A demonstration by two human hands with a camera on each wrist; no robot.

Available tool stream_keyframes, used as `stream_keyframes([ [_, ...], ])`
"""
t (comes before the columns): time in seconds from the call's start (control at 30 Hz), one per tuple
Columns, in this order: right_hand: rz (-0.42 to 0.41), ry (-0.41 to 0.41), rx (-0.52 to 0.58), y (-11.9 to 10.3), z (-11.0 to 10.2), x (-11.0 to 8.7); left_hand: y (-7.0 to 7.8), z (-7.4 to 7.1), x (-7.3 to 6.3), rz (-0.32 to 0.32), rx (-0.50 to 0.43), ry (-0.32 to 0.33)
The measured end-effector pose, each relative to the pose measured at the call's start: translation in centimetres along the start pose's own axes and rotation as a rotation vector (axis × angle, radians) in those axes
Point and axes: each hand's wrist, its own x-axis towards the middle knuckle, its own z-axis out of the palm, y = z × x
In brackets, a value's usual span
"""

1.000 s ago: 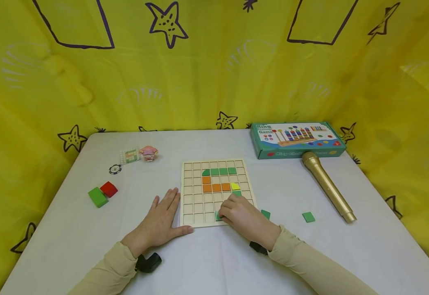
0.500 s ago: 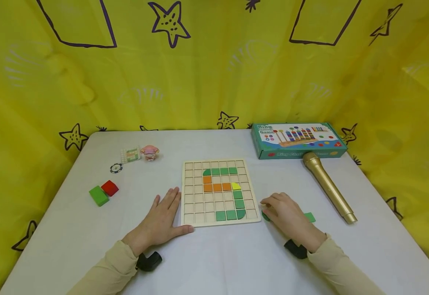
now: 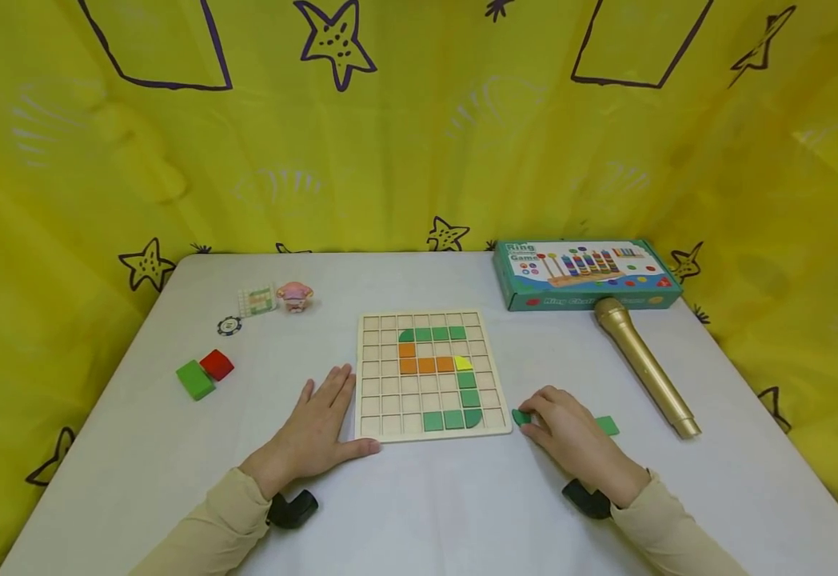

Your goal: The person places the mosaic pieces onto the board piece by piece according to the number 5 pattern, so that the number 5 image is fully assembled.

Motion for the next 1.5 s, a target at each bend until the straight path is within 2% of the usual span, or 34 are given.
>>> stream_keyframes([
  [0.13, -0.002, 0.009, 0.081, -2.0, 0.0, 1.3, 0.0, -0.1, 0.0, 0.003, 0.007, 0.004],
  [0.2, -0.031, -0.005, 0.118, -3.4, 0.4, 2.3, 0.0, -0.1, 0.0, 0.004, 0.007, 0.006],
  [0.33, -0.166, -0.06, 0.134, -6.4, 2.1, 4.5, 0.1, -0.1, -0.1, 0.002, 0.01, 0.002],
  [0.47, -0.303, -0.086, 0.106, -8.4, 3.6, 6.1, 0.1, 0.0, 0.0, 0.007, 0.004, 0.007],
  [0.67, -0.359, -0.07, 0.044, -9.0, 4.6, 7.2, 0.1, 0.0, 0.1, 0.008, 0.009, 0.006],
  [0.87, -0.402, -0.022, 0.001, -8.9, 4.9, 7.2, 0.1, -0.1, 0.2, 0.006, 0.016, 0.009],
  [1.0, -0.431, -0.025, -0.009, -8.8, 4.7, 6.9, 0.1, 0.0, 0.1, 0.011, 0.02, 0.007],
  [1.13, -0.414, -0.028, 0.04, -8.0, 4.0, 6.1, 0.1, 0.0, 0.0, 0.008, 0.011, 0.007],
  [1.23, -0.356, 0.031, 0.069, -6.1, 2.7, 4.6, 0.1, 0.1, -0.1, 0.005, 0.008, 0.005],
  [1.4, -0.213, 0.203, 0.012, -0.5, -0.3, 0.7, 0.1, 0.1, 0.0, 0.011, 0.008, 0.009],
  [1.43, -0.175, 0.217, -0.008, 0.7, -0.9, -0.2, 0.1, 0.1, 0.0, 0.012, 0.007, 0.009],
  [1.5, -0.111, 0.193, -0.043, 3.1, -2.1, -2.1, 0.1, 0.1, 0.0, 0.014, 0.002, 0.008],
])
